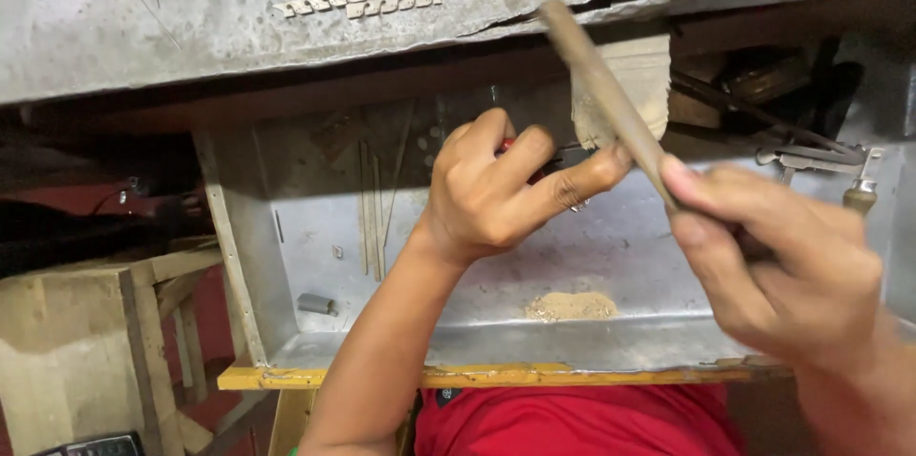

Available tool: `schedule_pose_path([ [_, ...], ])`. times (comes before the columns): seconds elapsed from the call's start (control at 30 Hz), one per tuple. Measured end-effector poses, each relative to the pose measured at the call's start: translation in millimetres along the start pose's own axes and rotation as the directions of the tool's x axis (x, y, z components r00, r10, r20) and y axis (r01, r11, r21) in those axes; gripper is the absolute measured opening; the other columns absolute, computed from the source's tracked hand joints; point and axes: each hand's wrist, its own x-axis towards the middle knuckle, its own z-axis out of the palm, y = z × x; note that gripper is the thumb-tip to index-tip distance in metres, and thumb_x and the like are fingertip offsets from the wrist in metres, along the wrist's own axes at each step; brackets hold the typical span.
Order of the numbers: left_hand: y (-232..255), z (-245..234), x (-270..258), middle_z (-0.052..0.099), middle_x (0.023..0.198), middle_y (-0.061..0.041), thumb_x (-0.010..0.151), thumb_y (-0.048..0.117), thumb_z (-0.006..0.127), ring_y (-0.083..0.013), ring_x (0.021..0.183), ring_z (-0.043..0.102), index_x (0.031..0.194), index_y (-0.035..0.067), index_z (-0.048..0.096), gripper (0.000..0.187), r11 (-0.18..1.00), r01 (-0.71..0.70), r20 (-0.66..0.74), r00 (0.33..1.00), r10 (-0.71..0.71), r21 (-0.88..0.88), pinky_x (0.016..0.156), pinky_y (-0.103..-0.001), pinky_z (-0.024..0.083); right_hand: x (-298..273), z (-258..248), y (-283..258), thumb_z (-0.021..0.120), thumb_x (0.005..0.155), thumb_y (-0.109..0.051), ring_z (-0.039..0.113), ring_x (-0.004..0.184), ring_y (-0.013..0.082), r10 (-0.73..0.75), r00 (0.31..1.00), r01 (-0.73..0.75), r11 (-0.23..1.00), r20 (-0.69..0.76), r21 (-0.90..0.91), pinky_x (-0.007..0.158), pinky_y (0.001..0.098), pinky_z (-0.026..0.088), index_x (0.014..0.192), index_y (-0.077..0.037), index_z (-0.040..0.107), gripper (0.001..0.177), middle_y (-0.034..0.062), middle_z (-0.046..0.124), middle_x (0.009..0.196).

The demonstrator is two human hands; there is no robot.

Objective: Filing and smoothing small metal jewelry components using a hand file at a workbench.

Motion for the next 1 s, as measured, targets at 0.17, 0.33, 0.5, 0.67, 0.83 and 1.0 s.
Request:
schedule_pose_path([
  [0.17,2.2,4.4,-0.1,0.032,0.074,0.003,0.109,0.015,0.075,-0.0207,0.064,0.026,0.132,0.033,0.067,0.030,1.000,0.010,-0.059,0.998,-0.008,0.022,0.050,-0.032,0.030,-17.1,-14.4,-0.7,0.060,0.099,-0.005,0.052,0.064,0.0185,0.160,0.986,-0.169,0.911,0.056,0.375,0.056,0.0262,0.041,0.133,0.005,0.056,0.035,0.0206,0.059,0.089],
  [0.33,-0.6,7.4,-8.3,0.038,0.078,0.004,0.113,0.013,0.073,-0.0214,0.065,0.029,0.141,0.036,0.063,0.038,1.000,0.017,-0.035,0.999,-0.017,-0.002,0.052,-0.033,0.033,-74.6,-17.0,11.8,0.055,0.106,-0.014,0.036,0.036,0.0058,0.326,0.905,-0.393,0.391,0.275,0.832,0.024,0.0172,0.027,0.141,-0.006,0.055,0.036,0.0131,0.058,0.071],
  [0.5,0.0,4.3,-6.5,0.031,0.076,0.004,0.113,0.016,0.074,-0.0211,0.064,0.028,0.141,0.039,0.062,0.038,0.999,0.004,0.000,1.000,-0.004,0.034,0.051,-0.033,0.033,-40.2,-14.8,-20.5,0.048,0.100,-0.007,0.036,0.044,0.0090,0.338,0.921,-0.390,0.760,0.195,0.521,0.045,0.0238,0.033,0.136,0.000,0.051,0.037,0.0018,0.040,0.054],
  [0.67,3.8,-3.8,7.9,0.031,0.073,0.003,0.110,0.012,0.064,-0.0204,0.062,0.027,0.130,0.034,0.068,0.029,0.998,-0.007,-0.033,0.999,0.009,0.064,0.049,-0.032,0.032,14.2,-12.2,-12.1,0.064,0.098,0.009,0.057,0.069,0.0213,-0.045,0.994,0.050,0.997,0.095,-0.051,0.065,0.0303,0.045,0.126,0.015,0.065,0.029,0.0212,0.066,0.094],
  [0.83,6.1,-8.9,23.0,0.028,0.068,0.001,0.098,0.018,0.081,-0.0193,0.060,0.021,0.102,0.023,0.077,0.007,1.000,0.005,-0.137,0.991,-0.002,0.021,0.047,-0.029,0.022,-14.7,-18.7,-2.5,0.066,0.095,0.001,0.068,0.079,0.0213,0.023,0.996,-0.020,0.999,0.087,-0.032,0.072,0.0283,0.053,0.124,0.011,0.066,0.030,0.0256,0.072,0.113],
  [1.0,1.9,-3.6,-1.3,0.033,0.075,0.004,0.110,0.027,0.084,-0.0207,0.063,0.027,0.137,0.039,0.065,0.035,0.998,0.025,-0.018,1.000,-0.024,0.063,0.051,-0.032,0.032,-73.5,-16.4,4.6,0.058,0.105,-0.012,0.030,0.038,0.0074,0.354,0.900,-0.383,0.361,0.255,0.850,0.025,0.0175,0.023,0.142,-0.010,0.059,0.037,0.0168,0.048,0.067],
])
